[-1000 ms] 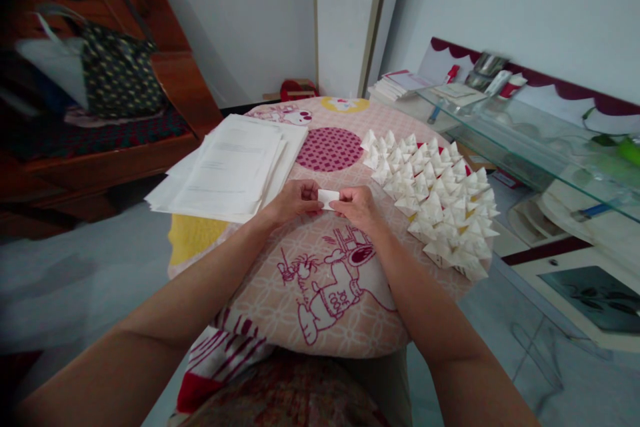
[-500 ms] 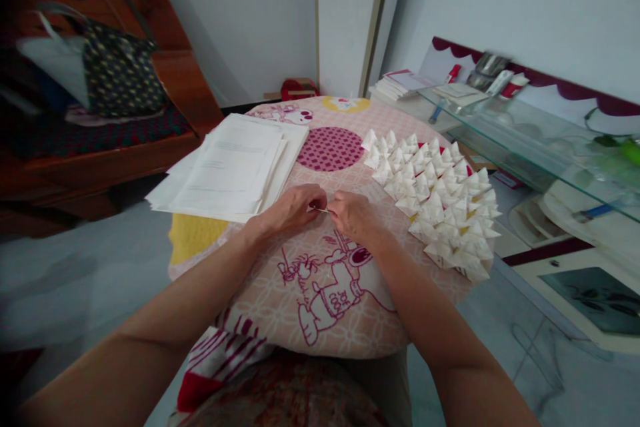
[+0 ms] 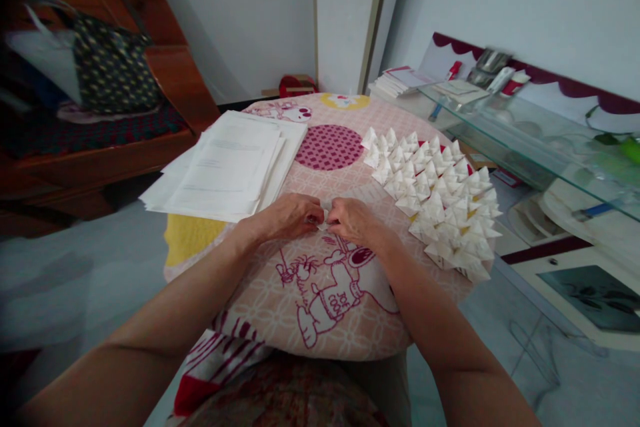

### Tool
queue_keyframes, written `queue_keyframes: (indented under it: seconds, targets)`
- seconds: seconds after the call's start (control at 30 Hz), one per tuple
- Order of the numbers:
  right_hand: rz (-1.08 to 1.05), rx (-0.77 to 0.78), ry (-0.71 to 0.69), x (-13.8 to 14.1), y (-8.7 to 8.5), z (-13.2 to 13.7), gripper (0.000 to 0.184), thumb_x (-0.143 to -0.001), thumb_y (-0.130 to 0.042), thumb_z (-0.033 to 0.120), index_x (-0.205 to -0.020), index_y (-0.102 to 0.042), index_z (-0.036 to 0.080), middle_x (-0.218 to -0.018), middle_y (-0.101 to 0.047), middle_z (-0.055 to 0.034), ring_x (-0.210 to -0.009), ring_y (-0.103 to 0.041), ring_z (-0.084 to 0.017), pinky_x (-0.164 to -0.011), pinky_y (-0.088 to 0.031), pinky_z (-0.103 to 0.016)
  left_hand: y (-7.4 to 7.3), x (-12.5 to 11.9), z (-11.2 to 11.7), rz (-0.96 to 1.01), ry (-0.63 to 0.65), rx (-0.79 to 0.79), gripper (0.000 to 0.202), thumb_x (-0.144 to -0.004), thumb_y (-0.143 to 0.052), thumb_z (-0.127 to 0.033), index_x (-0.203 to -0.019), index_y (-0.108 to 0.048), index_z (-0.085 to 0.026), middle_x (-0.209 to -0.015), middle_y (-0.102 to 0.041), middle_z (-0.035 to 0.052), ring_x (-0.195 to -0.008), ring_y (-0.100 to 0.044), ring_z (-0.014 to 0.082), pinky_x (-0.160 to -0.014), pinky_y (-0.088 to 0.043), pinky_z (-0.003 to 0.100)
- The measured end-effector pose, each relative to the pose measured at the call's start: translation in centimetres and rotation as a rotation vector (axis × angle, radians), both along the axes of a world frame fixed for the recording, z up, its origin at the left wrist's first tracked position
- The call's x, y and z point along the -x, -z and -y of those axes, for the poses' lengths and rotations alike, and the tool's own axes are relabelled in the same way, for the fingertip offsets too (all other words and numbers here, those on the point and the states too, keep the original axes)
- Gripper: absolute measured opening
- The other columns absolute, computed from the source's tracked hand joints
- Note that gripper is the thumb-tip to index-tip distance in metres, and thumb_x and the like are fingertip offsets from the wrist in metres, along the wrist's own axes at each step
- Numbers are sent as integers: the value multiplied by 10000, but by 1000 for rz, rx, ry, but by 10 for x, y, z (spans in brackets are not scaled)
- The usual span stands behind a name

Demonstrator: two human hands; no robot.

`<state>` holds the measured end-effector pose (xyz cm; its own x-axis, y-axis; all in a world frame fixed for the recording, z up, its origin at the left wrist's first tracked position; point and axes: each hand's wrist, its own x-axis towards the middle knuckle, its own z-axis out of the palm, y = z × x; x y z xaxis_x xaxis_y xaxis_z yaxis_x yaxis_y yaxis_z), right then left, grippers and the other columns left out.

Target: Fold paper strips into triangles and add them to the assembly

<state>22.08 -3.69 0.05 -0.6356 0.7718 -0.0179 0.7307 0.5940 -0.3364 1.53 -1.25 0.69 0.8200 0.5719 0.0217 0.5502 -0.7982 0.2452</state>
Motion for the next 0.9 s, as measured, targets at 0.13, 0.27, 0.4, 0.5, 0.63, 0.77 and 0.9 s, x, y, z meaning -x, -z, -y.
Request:
queue_keyframes:
  seconds: [0.13,0.27,0.4,0.5,0.63,0.77,0.9]
  targets:
    - [-37,11,-14,-1,1,-1,182,-850,-665,140,-698,-765,144,-784,-626,-64,-750,-567,-171,-704,-390,-287,-2,-3,2,-40,-33,4,186,-841,-609,-139,-874,-780,-206,-856,-738,49,-770,-662,186,-648,-409,270]
    - [-125,41,13,-2,3,-2,182,-836,-650,123,-702,-770,145,-765,-625,-58,-720,-564,-162,-676,-385,-276,3,-3,-2,9,-55,43,189,-832,-616,-153,-865,-796,-200,-824,-750,52,-730,-653,171,-646,-403,265]
    - [-200,63,41,-4,6,-4,167,-827,-649,105,-723,-777,132,-760,-632,-52,-702,-565,-143,-664,-381,-265,12,0,-9,104,-94,122,198,-844,-601,-166,-877,-796,-163,-813,-758,59,-694,-632,146,-647,-407,253]
    - [-228,87,76,-4,5,-6,160,-817,-657,102,-704,-768,125,-719,-624,-37,-674,-552,-131,-651,-371,-261,16,0,-12,177,-72,172,223,-845,-588,-148,-933,-792,-153,-865,-767,61,-751,-650,146,-683,-428,243]
    - [-273,138,111,-3,3,-7,143,-775,-677,84,-671,-761,136,-682,-634,-26,-665,-556,-129,-650,-376,-259,19,-2,-11,206,-101,187,220,-847,-596,-178,-951,-790,-171,-883,-768,50,-779,-659,154,-703,-443,245]
    - [-325,157,133,-4,6,-8,111,-760,-701,105,-676,-764,141,-698,-650,-27,-665,-565,-128,-648,-388,-256,19,-5,-10,156,-154,160,226,-846,-607,-214,-973,-793,-190,-866,-769,45,-766,-656,166,-686,-430,254]
    - [-320,133,178,-3,11,-9,96,-753,-703,120,-674,-755,137,-695,-647,-18,-641,-548,-118,-627,-372,-250,19,-7,-11,122,-169,143,227,-847,-603,-219,-977,-788,-197,-867,-770,40,-778,-653,162,-691,-413,252]
